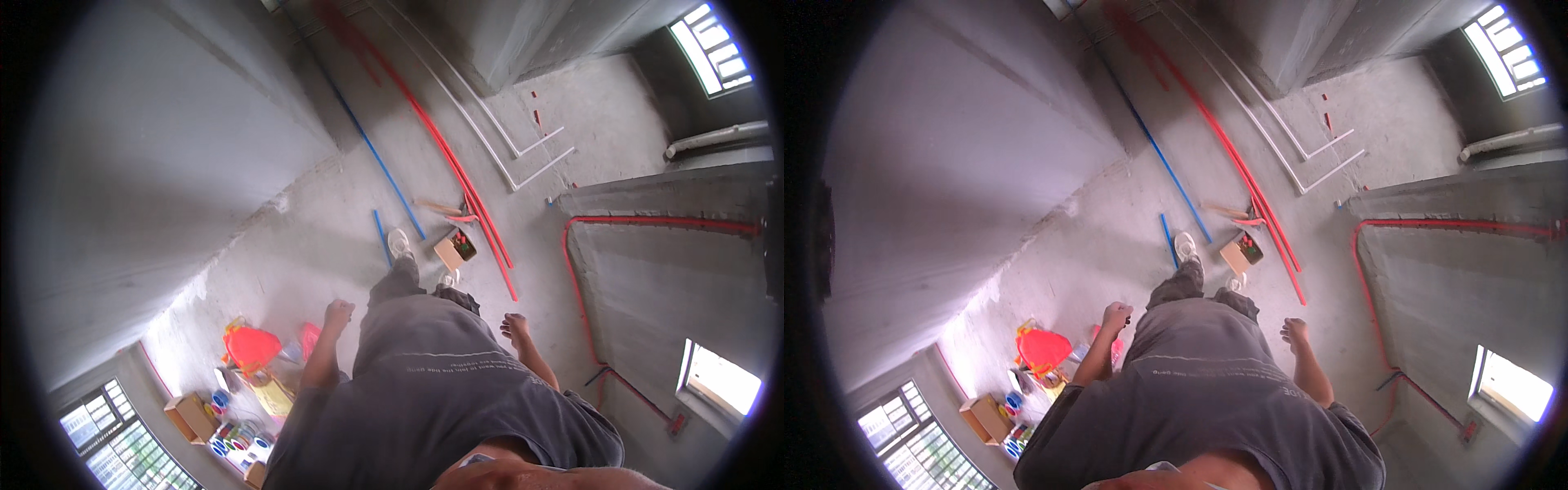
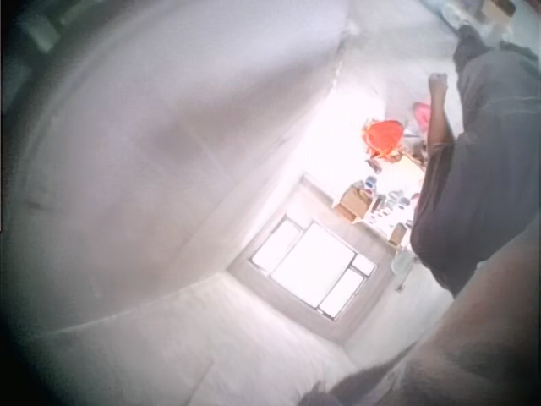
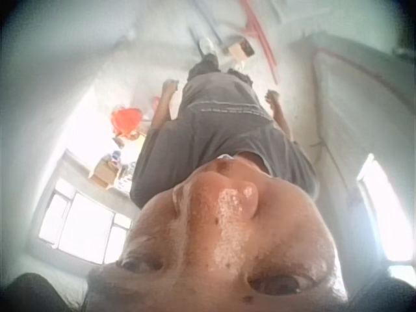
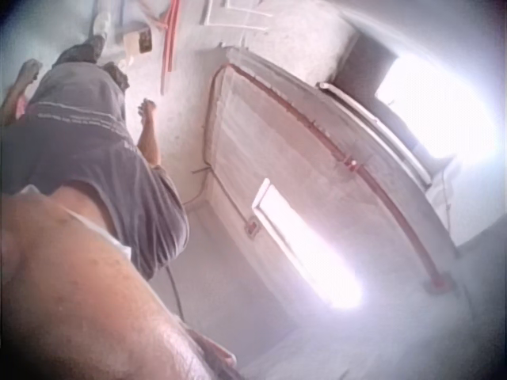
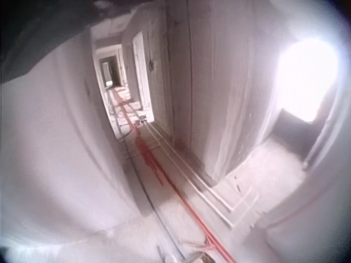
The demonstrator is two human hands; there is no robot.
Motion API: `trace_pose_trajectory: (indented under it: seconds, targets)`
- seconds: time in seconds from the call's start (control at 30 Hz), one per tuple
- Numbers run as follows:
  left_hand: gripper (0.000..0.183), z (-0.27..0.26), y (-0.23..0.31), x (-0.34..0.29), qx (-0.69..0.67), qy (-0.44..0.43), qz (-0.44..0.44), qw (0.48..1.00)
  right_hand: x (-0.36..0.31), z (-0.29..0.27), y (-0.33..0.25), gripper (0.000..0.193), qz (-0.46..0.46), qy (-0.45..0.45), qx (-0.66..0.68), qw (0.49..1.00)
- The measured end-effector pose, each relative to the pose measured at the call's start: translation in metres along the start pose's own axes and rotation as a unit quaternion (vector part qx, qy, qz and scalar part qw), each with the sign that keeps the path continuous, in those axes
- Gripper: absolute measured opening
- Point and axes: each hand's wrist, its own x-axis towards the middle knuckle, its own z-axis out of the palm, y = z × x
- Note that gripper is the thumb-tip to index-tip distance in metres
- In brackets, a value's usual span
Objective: The person arranges and aligns red and blue plastic pipes along the floor and walls of a construction site. They use a pipe cutter to trim a blue pipe and a hammer to adjust the placement of the pipes.
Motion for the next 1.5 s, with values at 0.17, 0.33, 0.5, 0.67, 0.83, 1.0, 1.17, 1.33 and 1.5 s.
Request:
trace_pose_trajectory:
  seconds: [0.17, 0.33, 0.5, 0.67, 0.83, 1.0, 1.17, 1.33, 1.5]
  targets:
    - [0.027, -0.060, 0.026, 0.062, -0.049, 0.028, 0.021, 0.998, 0.000, 0.052, -0.067, 0.031, -0.071, -0.034, -0.010, 0.997]
    - [0.024, -0.111, 0.051, 0.087, -0.146, 0.075, 0.034, 0.986, -0.008, 0.097, -0.119, 0.024, -0.138, -0.064, -0.017, 0.988]
    - [0.022, -0.125, 0.040, 0.100, -0.132, 0.049, 0.014, 0.990, -0.016, 0.114, -0.138, 0.027, -0.148, -0.075, -0.010, 0.986]
    - [0.024, -0.125, 0.045, 0.104, -0.066, 0.048, 0.068, 0.994, -0.009, 0.109, -0.136, 0.026, -0.135, -0.067, 0.001, 0.989]
    - [0.026, -0.130, 0.089, 0.112, -0.059, 0.073, 0.087, 0.992, -0.008, 0.107, -0.146, 0.025, -0.119, -0.037, -0.056, 0.991]
    - [0.026, -0.119, 0.130, 0.113, -0.034, 0.099, 0.078, 0.991, 0.047, 0.104, -0.151, 0.031, -0.184, -0.029, -0.137, 0.973]
    - [0.024, -0.082, 0.139, 0.132, -0.064, 0.110, 0.063, 0.990, 0.067, 0.123, -0.240, 0.027, -0.170, -0.055, -0.197, 0.964]
    - [0.025, -0.040, 0.180, 0.128, -0.045, 0.038, -0.066, 0.996, 0.106, 0.133, -0.370, 0.029, -0.076, -0.132, -0.086, 0.985]
    - [0.027, -0.032, 0.257, 0.119, -0.110, 0.069, -0.013, 0.992, 0.146, 0.133, -0.513, 0.027, -0.163, -0.126, -0.119, 0.971]
